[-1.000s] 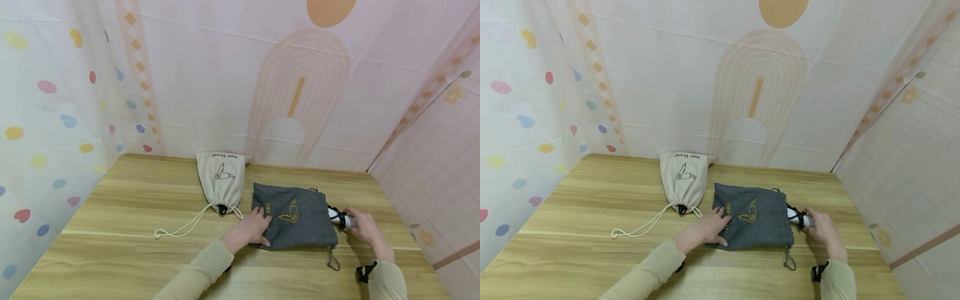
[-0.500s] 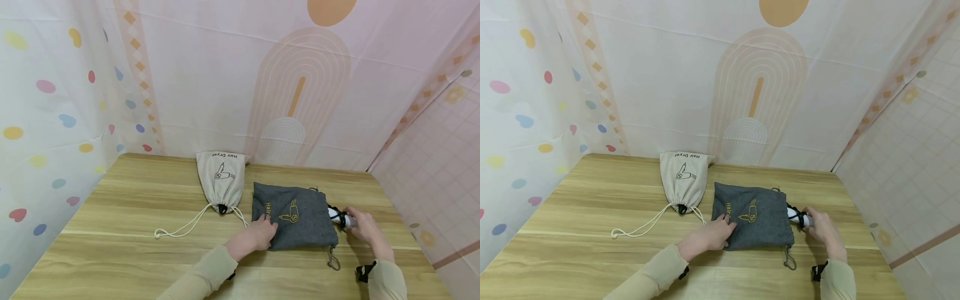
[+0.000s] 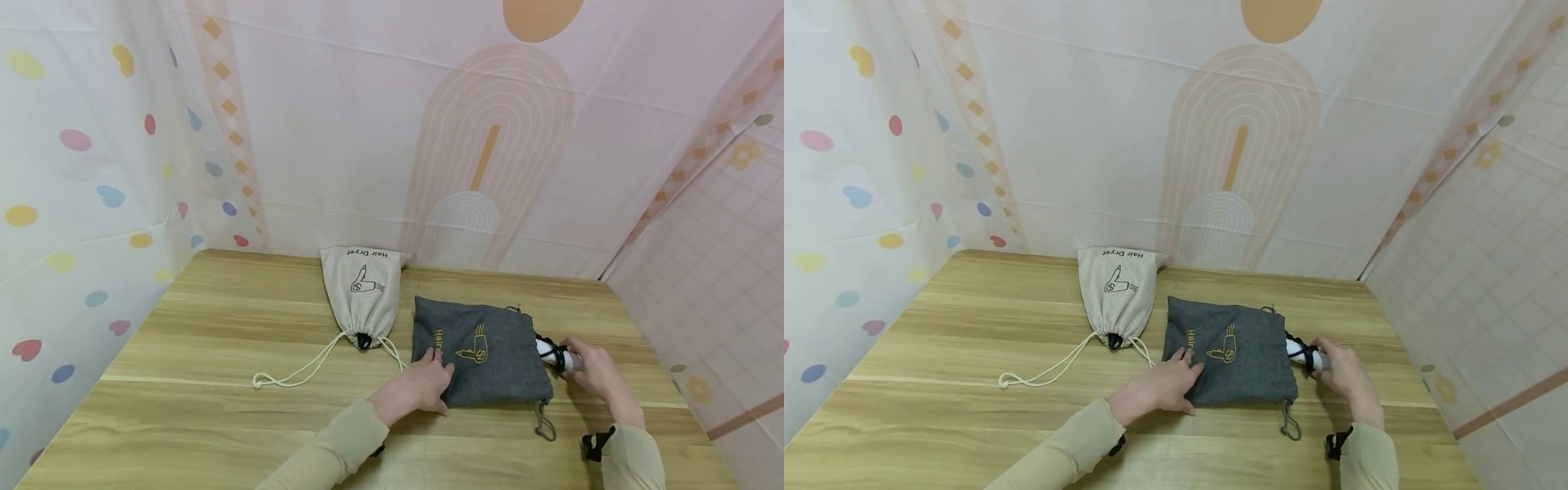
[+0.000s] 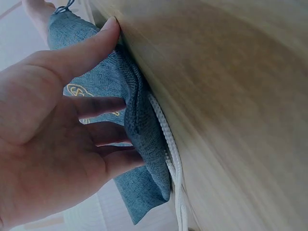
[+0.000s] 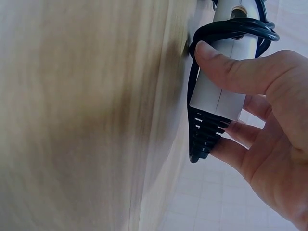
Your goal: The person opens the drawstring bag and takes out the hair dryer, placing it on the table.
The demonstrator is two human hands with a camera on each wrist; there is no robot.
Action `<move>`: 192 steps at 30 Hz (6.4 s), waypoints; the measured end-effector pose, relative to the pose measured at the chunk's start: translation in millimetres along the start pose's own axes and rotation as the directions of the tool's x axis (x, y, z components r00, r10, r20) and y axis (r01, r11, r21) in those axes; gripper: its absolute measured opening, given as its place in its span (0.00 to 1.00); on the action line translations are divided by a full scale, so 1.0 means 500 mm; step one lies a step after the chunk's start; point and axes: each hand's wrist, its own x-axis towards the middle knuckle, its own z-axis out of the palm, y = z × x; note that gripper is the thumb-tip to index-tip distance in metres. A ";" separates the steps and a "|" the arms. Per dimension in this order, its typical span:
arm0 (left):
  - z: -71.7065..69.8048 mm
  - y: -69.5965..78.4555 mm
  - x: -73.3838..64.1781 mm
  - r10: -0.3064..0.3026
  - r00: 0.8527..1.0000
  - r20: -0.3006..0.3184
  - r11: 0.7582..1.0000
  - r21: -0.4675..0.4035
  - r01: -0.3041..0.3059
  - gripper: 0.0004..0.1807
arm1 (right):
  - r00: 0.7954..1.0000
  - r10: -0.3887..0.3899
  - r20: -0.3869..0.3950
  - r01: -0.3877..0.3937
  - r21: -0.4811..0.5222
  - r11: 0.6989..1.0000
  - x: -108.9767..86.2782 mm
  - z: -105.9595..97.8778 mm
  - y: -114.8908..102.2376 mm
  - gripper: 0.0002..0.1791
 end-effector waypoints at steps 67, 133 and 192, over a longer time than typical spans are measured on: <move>-0.018 -0.078 0.044 -0.018 0.996 0.089 0.991 -0.133 0.030 0.39 | 0.991 0.077 0.110 -0.081 0.032 0.996 0.001 -0.005 -0.004 0.32; -0.008 -0.117 0.116 -0.002 1.000 -0.023 0.990 -0.141 -0.002 0.41 | 0.951 0.267 0.158 -0.246 -0.137 0.959 0.005 -0.011 -0.037 0.27; -0.009 -0.118 0.107 -0.036 0.999 -0.012 0.986 -0.163 0.034 0.41 | 0.973 0.185 0.140 -0.173 -0.096 0.980 -0.033 -0.029 -0.012 0.34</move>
